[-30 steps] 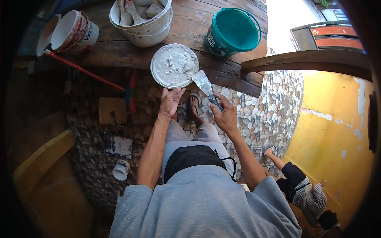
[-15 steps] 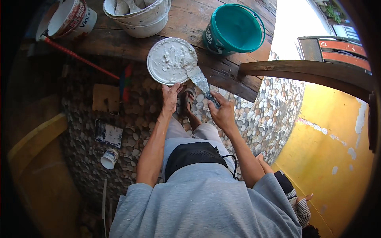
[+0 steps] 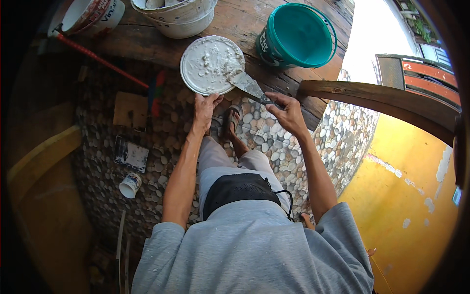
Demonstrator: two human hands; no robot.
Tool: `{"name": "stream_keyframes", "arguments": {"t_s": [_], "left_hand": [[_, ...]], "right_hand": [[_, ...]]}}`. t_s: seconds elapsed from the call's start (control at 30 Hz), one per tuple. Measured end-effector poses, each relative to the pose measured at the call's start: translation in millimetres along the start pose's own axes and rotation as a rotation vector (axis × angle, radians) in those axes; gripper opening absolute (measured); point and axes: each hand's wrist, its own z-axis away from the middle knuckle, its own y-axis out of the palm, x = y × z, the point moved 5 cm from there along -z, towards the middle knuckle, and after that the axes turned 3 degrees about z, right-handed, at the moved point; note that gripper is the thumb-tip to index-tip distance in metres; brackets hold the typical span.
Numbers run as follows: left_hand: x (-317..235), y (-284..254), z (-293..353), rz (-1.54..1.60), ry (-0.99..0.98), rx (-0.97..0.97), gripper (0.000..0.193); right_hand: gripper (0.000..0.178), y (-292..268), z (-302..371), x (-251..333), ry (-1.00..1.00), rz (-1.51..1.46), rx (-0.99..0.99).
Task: The person applies putty onto a wall using a putty knife, then walks over to a table to scoop and mix more putty on a round lid using the putty knife.
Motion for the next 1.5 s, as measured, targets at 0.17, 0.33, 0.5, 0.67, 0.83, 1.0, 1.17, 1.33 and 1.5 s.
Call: {"name": "stream_keyframes", "arguments": {"t_s": [0.17, 0.33, 0.5, 0.67, 0.83, 1.0, 1.17, 1.33, 1.5], "left_hand": [[-6.9, -2.8, -7.0, -0.028, -0.008, 0.013, 0.041], [-8.4, -2.4, -9.0, -0.035, 0.002, -0.004, 0.043], [-5.7, -4.7, -3.2, 0.047, 0.133, -0.065, 0.069], [-10.7, 6.0, 2.6, -0.002, 0.176, -0.102, 0.083], [-11.8, 7.3, 2.5, 0.008, 0.126, -0.123, 0.085], [-18.2, 8.9, 4.1, -0.020, 0.132, -0.114, 0.087], [-18.1, 11.8, 6.1, -0.068, 0.129, -0.136, 0.090], [-25.9, 17.8, 6.0, -0.175, 0.170, -0.116, 0.093], [-25.2, 14.5, 6.5, -0.190, 0.166, -0.116, 0.094]], "right_hand": [[0.032, 3.2, -2.5, 3.5, -0.079, 0.105, -0.039], [0.031, 5.6, -1.0, -2.0, -0.026, -0.069, -0.064], [0.034, 3.6, 6.6, 24.5, -0.113, 0.287, -0.145], [0.032, -2.3, 17.8, 22.9, -0.144, 0.229, -0.211], [0.030, -9.2, 19.5, 30.7, 0.030, 0.238, -0.076], [0.032, -24.8, 24.0, 17.1, 0.039, 0.107, -0.125], [0.031, -25.4, 23.4, 6.4, 0.030, 0.174, -0.156], [0.030, -19.0, 16.3, 0.0, -0.014, 0.169, -0.178], [0.031, -23.4, -4.3, -6.0, -0.048, 0.234, -0.095]]}}
